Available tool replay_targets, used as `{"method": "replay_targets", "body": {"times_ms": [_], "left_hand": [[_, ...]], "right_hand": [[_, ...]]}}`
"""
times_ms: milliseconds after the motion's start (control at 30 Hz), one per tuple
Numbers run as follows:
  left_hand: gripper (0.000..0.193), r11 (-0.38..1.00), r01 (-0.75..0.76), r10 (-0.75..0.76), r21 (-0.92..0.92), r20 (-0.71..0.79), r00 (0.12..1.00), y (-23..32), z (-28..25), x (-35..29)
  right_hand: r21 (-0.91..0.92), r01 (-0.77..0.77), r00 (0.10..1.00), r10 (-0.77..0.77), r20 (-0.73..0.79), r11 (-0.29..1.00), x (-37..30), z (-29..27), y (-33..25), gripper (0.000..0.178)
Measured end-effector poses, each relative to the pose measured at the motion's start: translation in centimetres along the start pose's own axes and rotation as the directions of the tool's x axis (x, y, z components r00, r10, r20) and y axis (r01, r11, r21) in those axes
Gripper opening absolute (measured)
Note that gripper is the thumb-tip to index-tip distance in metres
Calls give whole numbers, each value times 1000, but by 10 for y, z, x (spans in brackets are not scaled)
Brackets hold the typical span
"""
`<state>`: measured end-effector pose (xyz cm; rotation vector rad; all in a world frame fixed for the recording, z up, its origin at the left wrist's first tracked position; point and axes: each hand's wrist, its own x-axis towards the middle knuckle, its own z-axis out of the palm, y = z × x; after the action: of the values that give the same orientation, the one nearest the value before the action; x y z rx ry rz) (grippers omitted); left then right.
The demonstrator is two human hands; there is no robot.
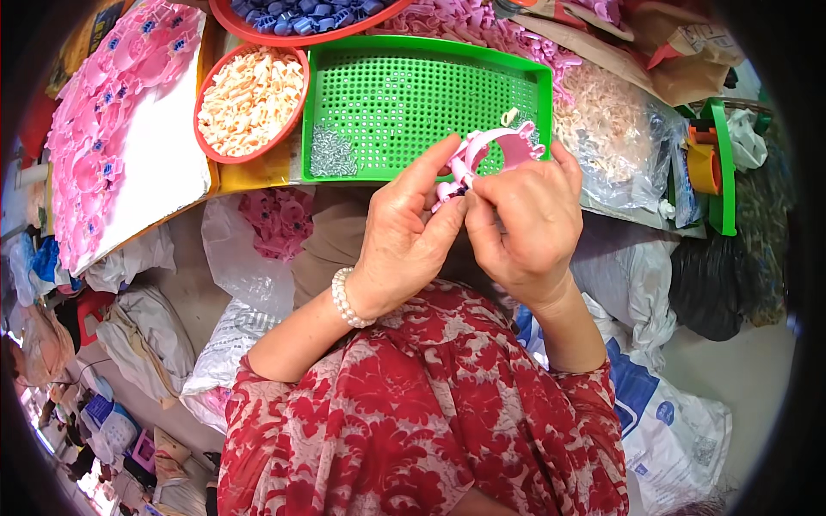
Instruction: Assembling small plastic toy components using a handheld heat/glue tool.
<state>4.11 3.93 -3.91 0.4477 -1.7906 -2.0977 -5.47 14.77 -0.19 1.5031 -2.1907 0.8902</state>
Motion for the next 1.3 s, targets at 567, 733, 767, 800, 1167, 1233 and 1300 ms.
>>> {"method": "replay_targets", "body": {"times_ms": [567, 733, 767, 800, 1167, 1233, 1300], "left_hand": [[49, 954, 84, -59, -287, 95, 994, 6, -2, -4], [49, 903, 164, -121, -398, 131, 984, 4, 0, -5], [49, 928, 134, -94, -347, 130, 987, 2, 0, -6], [49, 950, 103, -66, -296, 131, 989, -1, 0, -6], [49, 984, -18, 11, -180, -40, 999, -7, 7, -7], [50, 987, -27, 18, -159, -56, 998, -7, 7, -7], [49, 980, -20, 10, -199, -51, 999, -5, 7, -7]], "right_hand": [[-110, 226, 967, -210, 144, 968, -1, -19, 0, 22], [-91, 218, 970, -206, 131, 972, -3, -17, 1, 22], [-62, 211, 971, -202, 127, 976, -4, -15, 3, 22], [-33, 203, 972, -198, 124, 979, -4, -15, 3, 22], [113, -64, 992, 51, 113, 992, -4, -3, -1, 12], [150, -89, 992, 75, 97, 985, -6, 2, -2, 12], [34, -34, 999, 34, 0, 999, -7, 6, -6, 12]]}}
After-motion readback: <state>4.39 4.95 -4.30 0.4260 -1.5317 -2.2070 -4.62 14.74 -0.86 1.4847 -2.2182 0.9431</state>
